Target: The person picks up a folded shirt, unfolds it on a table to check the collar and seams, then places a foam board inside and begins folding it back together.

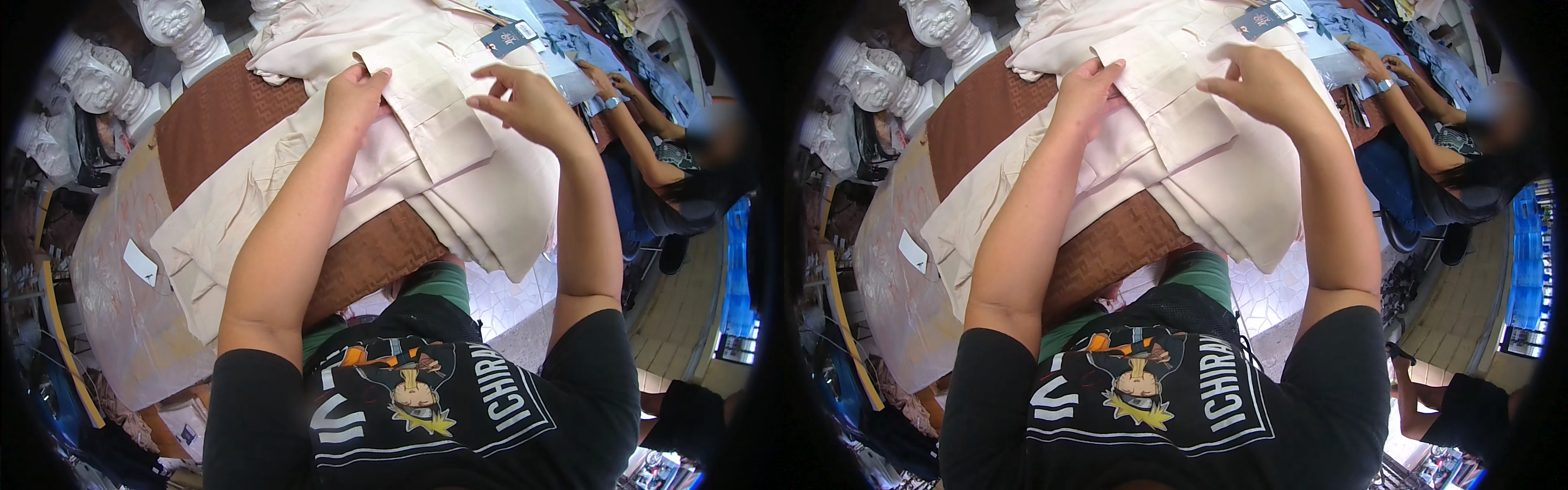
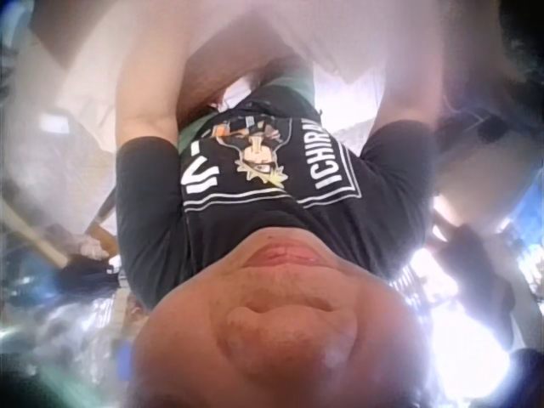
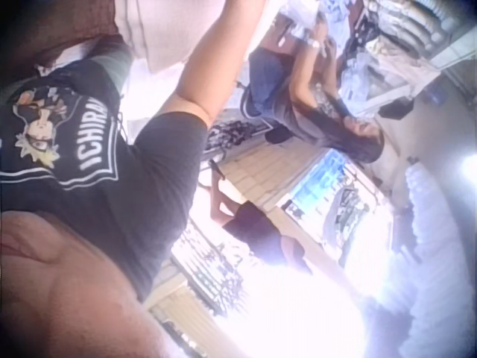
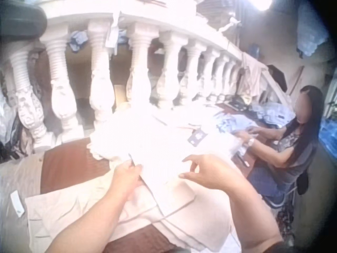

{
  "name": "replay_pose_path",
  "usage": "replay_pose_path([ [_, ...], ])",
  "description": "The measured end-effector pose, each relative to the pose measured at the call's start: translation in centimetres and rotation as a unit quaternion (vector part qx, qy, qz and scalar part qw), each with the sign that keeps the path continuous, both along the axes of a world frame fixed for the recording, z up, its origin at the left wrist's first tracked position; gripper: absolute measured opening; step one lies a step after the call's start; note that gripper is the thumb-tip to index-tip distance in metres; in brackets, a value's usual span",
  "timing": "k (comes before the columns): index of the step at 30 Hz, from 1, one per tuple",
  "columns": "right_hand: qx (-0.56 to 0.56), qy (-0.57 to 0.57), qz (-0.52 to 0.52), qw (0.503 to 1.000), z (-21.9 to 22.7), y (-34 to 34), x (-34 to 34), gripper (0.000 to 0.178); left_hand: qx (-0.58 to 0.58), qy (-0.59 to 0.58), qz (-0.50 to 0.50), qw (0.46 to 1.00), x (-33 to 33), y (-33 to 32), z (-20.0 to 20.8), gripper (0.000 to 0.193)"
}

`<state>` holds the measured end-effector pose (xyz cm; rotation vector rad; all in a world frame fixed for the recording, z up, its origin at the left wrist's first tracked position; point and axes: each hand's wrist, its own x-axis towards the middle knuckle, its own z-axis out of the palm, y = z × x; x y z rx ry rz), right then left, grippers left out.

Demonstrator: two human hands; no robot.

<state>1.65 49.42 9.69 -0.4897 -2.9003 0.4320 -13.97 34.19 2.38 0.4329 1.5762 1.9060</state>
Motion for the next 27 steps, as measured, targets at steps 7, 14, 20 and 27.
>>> replay_pose_path([
  [7,-0.175,-0.046,-0.083,0.980,-2.6,-0.1,1.3,0.034,-0.034,0.003,0.029,0.999,-1.3,0.0,0.2,0.035],
  [14,-0.252,-0.078,-0.066,0.962,-3.5,0.9,1.1,0.037,-0.133,0.098,0.057,0.985,-2.1,-0.4,0.1,0.042],
  [20,-0.247,-0.048,-0.054,0.966,-4.5,1.1,1.1,0.042,-0.207,0.239,0.054,0.947,-3.3,-0.4,-0.5,0.036],
  [27,-0.263,-0.114,-0.071,0.955,-3.5,0.8,0.6,0.049,-0.082,0.090,0.068,0.990,-3.2,-0.6,0.0,0.035],
])
